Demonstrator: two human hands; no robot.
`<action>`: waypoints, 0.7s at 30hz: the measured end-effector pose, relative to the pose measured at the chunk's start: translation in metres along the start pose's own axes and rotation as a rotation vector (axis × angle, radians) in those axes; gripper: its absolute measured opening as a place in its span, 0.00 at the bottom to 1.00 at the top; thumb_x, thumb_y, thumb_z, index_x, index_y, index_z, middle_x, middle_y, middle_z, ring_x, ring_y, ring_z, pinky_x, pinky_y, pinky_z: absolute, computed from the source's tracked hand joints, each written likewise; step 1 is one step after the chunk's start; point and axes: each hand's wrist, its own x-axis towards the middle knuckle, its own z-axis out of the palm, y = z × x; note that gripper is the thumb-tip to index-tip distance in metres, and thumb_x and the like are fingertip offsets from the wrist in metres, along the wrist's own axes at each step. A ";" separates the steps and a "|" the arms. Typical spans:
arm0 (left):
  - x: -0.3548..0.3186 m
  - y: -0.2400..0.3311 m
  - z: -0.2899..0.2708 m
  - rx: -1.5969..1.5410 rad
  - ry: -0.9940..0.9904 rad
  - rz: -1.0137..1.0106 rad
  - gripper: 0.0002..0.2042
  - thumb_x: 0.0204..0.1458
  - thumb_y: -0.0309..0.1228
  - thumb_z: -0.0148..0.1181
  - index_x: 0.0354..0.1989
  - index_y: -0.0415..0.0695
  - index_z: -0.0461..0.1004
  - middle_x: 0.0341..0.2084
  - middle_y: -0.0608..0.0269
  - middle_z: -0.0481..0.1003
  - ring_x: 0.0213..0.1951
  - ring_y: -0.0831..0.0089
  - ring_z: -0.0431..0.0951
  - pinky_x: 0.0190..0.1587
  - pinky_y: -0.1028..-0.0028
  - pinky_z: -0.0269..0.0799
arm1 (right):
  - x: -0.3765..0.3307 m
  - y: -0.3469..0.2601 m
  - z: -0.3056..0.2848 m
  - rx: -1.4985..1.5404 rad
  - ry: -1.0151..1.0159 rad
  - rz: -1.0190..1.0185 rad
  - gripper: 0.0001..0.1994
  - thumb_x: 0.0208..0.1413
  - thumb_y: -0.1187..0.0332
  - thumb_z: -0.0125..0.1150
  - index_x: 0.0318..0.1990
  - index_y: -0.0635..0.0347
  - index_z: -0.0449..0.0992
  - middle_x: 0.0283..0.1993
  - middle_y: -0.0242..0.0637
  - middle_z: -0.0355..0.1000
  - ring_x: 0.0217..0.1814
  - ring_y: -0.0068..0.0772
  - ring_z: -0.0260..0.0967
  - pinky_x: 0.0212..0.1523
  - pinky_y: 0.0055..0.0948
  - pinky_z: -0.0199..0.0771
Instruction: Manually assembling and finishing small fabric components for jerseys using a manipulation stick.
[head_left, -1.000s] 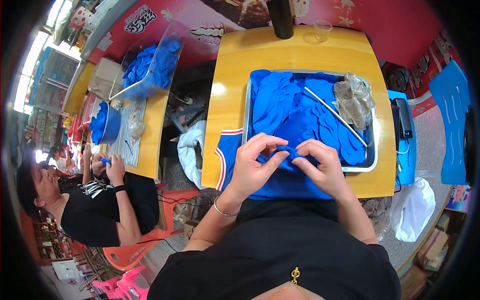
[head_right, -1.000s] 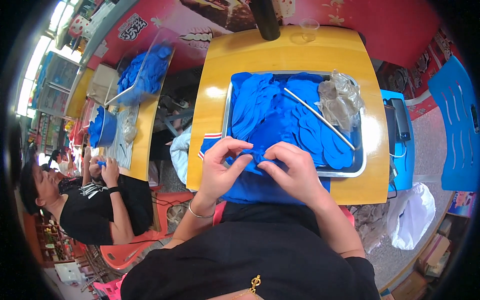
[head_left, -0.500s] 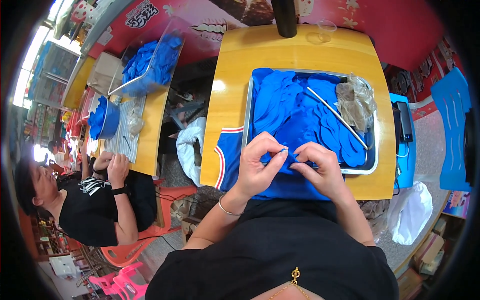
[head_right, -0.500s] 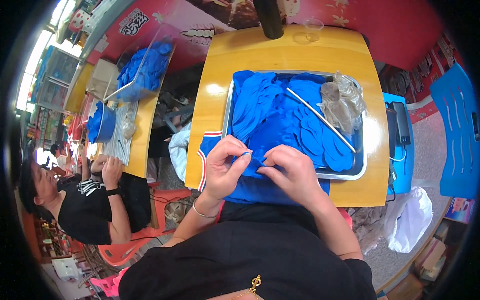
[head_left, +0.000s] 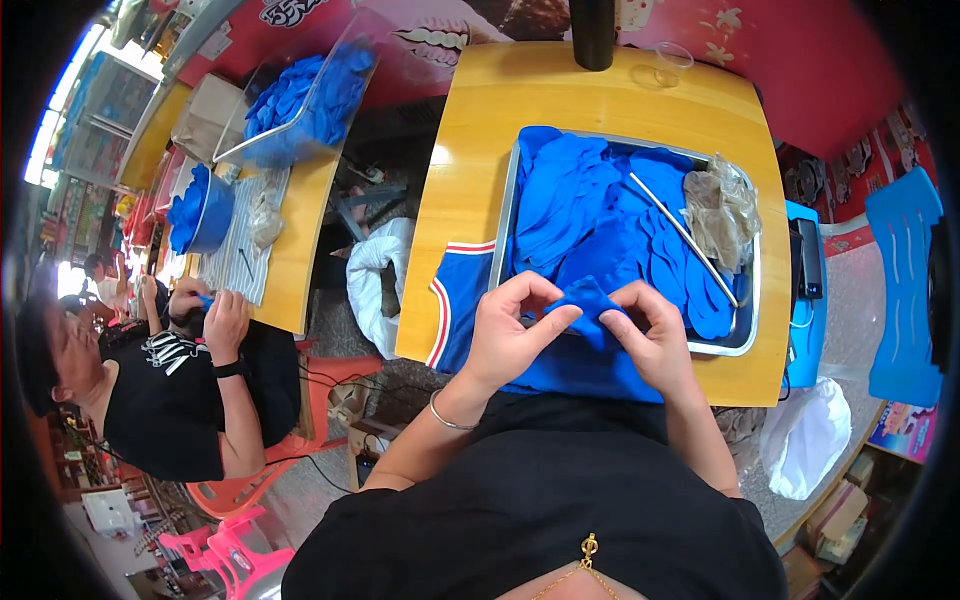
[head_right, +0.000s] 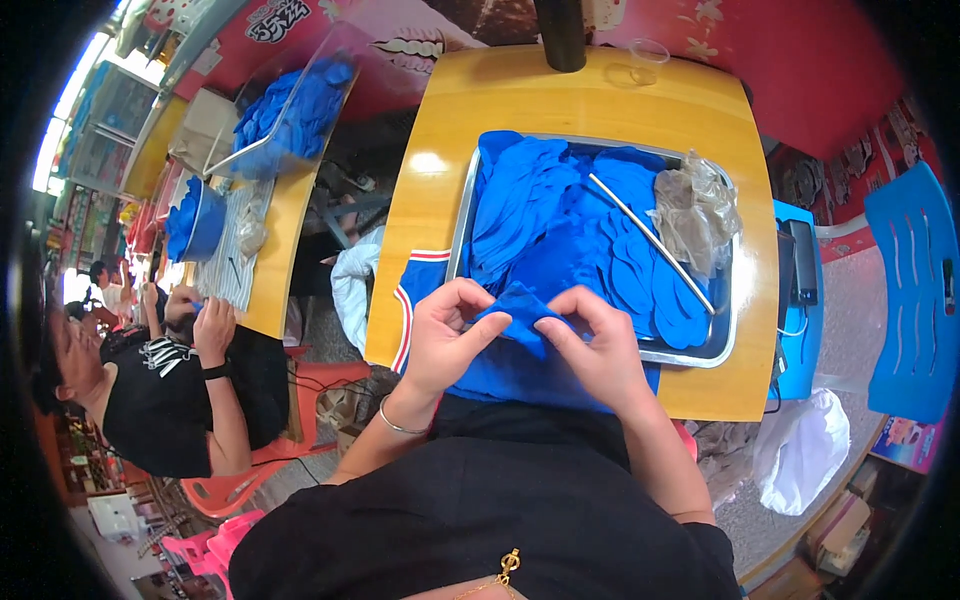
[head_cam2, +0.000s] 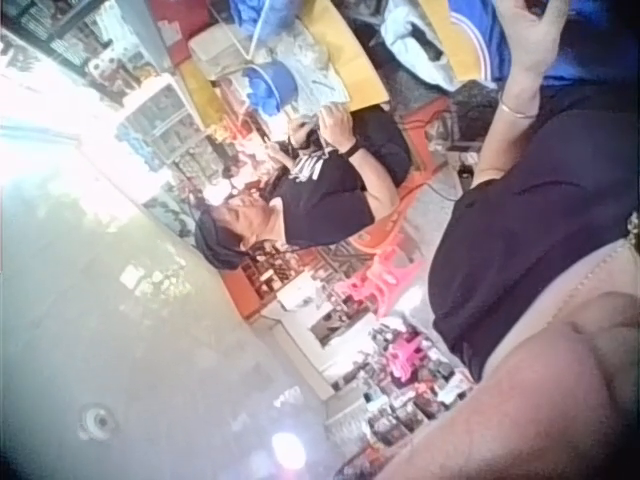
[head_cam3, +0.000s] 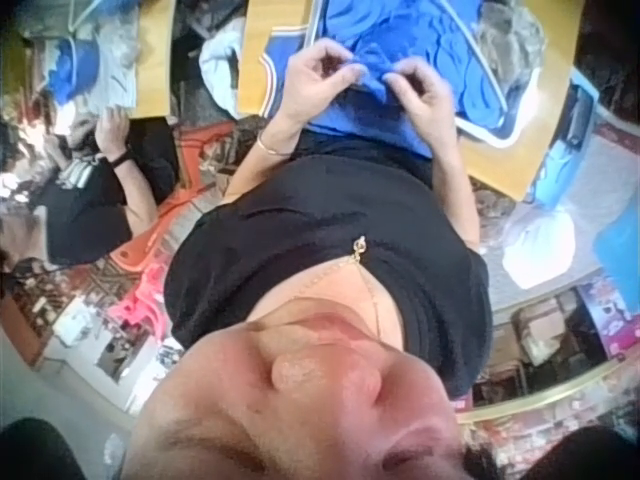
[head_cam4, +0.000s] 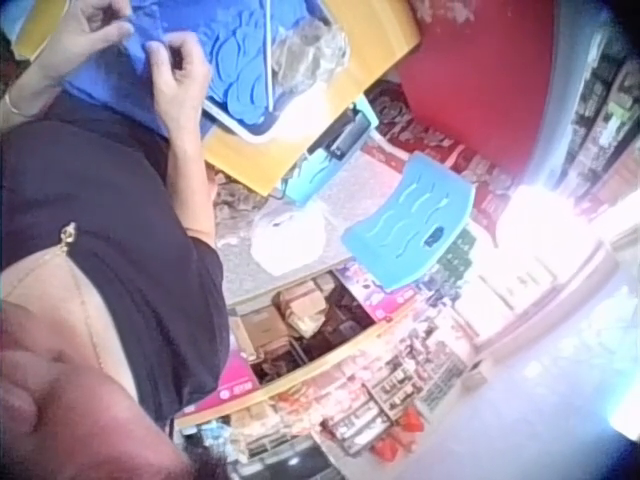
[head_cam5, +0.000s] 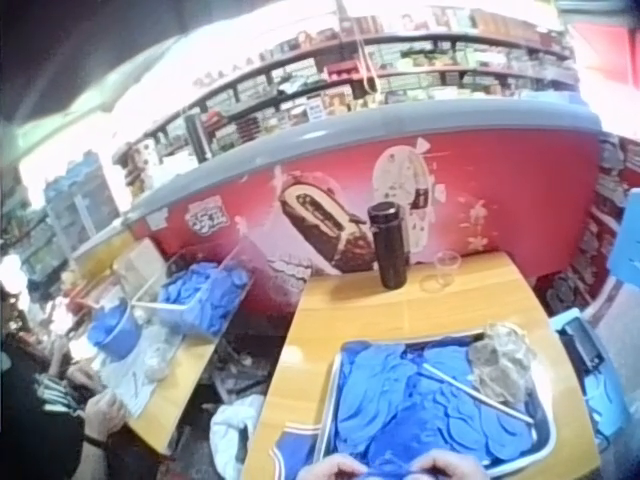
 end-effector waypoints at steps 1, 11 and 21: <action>0.000 0.001 0.000 0.037 0.018 0.006 0.08 0.44 0.26 0.66 0.25 0.40 0.72 0.20 0.69 0.72 0.22 0.86 0.68 0.25 0.85 0.63 | 0.001 -0.002 0.007 0.125 0.096 -0.053 0.10 0.47 0.73 0.63 0.37 0.64 0.71 0.37 0.37 0.73 0.39 0.23 0.70 0.40 0.26 0.71; 0.004 0.014 0.004 0.318 -0.090 0.076 0.08 0.42 0.25 0.67 0.23 0.39 0.72 0.19 0.69 0.71 0.20 0.87 0.68 0.22 0.86 0.62 | 0.011 -0.017 0.008 -0.065 0.165 -0.175 0.03 0.46 0.77 0.61 0.31 0.63 0.77 0.30 0.35 0.73 0.32 0.24 0.70 0.33 0.20 0.69; 0.001 0.007 0.005 -0.252 -0.037 -0.072 0.05 0.43 0.18 0.63 0.25 0.40 0.72 0.25 0.67 0.69 0.27 0.84 0.71 0.29 0.84 0.67 | 0.007 -0.012 0.011 0.024 0.208 -0.252 0.04 0.48 0.77 0.60 0.33 0.64 0.76 0.31 0.35 0.72 0.32 0.22 0.69 0.33 0.19 0.68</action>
